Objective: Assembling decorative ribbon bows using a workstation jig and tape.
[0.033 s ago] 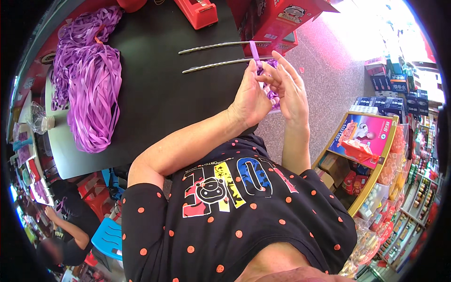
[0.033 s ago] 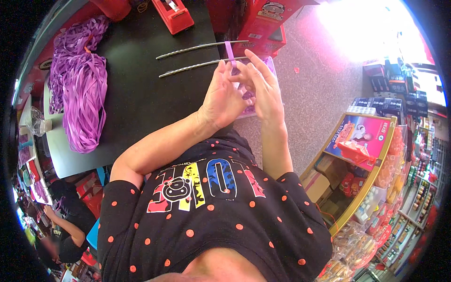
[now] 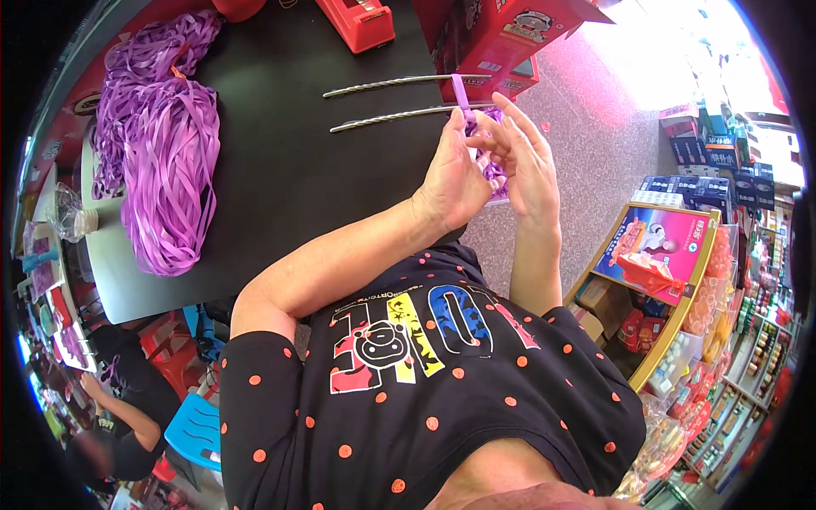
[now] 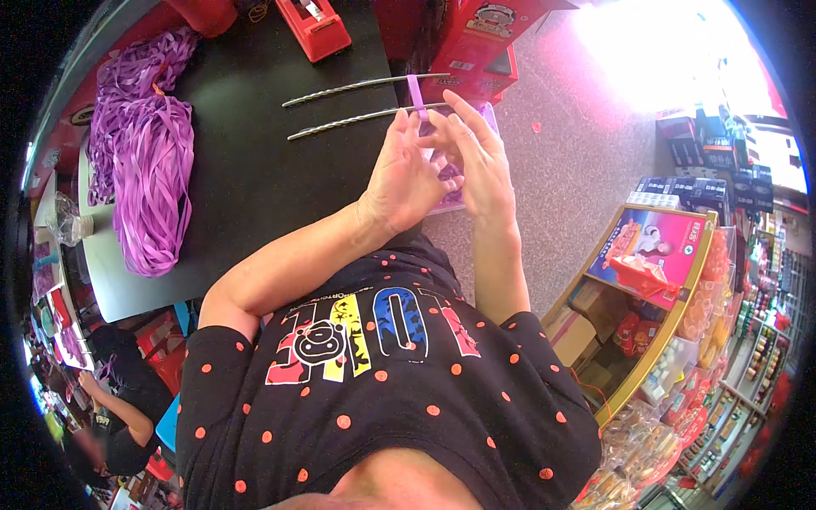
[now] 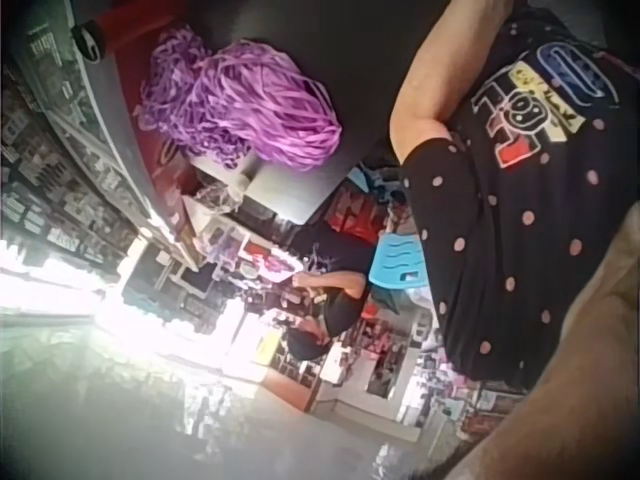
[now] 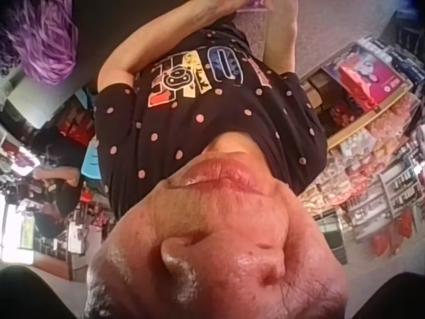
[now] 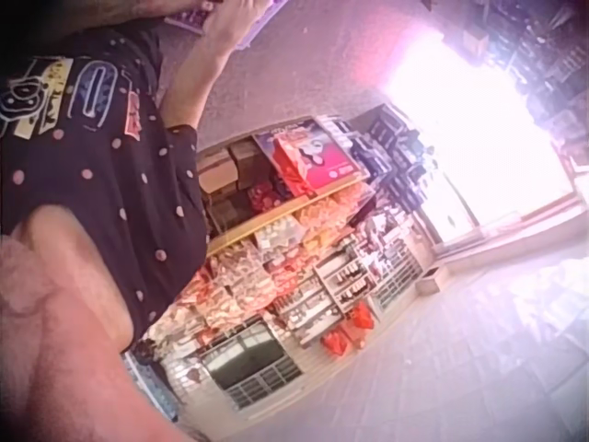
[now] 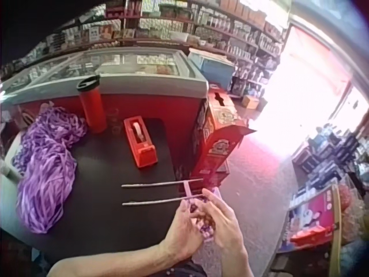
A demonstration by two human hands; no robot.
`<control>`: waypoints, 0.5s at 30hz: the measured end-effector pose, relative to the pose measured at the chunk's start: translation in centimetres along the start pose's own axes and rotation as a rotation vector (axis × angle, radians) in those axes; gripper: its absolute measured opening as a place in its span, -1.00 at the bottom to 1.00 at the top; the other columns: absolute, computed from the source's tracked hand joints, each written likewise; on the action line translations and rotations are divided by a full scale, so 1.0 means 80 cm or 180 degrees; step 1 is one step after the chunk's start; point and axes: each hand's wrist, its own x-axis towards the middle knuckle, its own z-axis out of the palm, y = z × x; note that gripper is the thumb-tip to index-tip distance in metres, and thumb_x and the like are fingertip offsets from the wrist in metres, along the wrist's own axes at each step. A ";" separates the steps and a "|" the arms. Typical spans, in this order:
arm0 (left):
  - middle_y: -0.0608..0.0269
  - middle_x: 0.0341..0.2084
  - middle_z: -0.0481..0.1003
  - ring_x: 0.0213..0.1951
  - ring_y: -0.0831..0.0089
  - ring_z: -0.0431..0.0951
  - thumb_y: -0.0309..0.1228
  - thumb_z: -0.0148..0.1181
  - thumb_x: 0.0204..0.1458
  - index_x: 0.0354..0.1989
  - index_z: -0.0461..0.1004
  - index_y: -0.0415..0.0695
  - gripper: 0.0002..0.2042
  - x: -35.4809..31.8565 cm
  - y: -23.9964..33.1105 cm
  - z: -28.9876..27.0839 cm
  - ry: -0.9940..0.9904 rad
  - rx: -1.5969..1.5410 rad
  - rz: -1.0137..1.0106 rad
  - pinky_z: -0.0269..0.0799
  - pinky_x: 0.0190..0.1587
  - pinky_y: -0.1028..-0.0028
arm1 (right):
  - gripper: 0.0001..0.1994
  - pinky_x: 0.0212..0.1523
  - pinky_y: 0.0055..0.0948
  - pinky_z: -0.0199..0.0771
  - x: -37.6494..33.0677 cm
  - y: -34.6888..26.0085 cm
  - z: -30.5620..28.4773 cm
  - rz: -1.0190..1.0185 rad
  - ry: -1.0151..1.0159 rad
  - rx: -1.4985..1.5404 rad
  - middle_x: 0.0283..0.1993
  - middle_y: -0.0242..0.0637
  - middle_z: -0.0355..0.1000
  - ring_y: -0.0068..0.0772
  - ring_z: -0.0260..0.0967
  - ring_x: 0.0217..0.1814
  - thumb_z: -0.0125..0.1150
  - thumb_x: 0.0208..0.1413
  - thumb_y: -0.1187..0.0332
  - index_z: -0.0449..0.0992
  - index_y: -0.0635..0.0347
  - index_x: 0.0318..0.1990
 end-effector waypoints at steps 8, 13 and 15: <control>0.16 0.39 -0.43 0.39 0.09 -0.50 0.31 -0.11 -0.02 0.37 -0.54 0.21 -0.05 -0.008 0.005 0.009 0.0299 0.0226 -0.0020 -0.47 0.30 -0.09 | -0.74 -0.08 -0.64 0.31 0.062 -0.039 0.034 -0.1003 -0.0035 -0.1320 -0.11 -0.24 0.51 -0.67 0.37 -0.18 -0.01 0.23 0.40 0.48 0.32 -0.02; 0.20 0.39 -0.37 0.39 0.13 -0.43 0.28 -0.19 0.04 0.36 -0.51 0.33 -0.16 -0.009 -0.004 0.011 0.0437 0.0166 -0.0052 -0.47 0.31 -0.05 | -0.73 0.01 -0.62 0.31 0.153 -0.040 0.088 -0.1399 -0.0600 -0.1956 -0.16 -0.26 0.52 -0.58 0.40 -0.08 0.05 0.20 0.35 0.52 0.35 -0.07; 0.21 0.39 -0.34 0.39 0.13 -0.44 0.28 -0.23 0.05 0.36 -0.50 0.35 -0.19 -0.008 -0.002 0.008 0.0421 0.0188 -0.0134 -0.47 0.31 -0.04 | -0.72 0.01 -0.61 0.31 0.192 -0.029 0.108 -0.1202 -0.0748 -0.2352 -0.19 -0.26 0.53 -0.57 0.41 -0.10 0.08 0.18 0.31 0.54 0.35 -0.10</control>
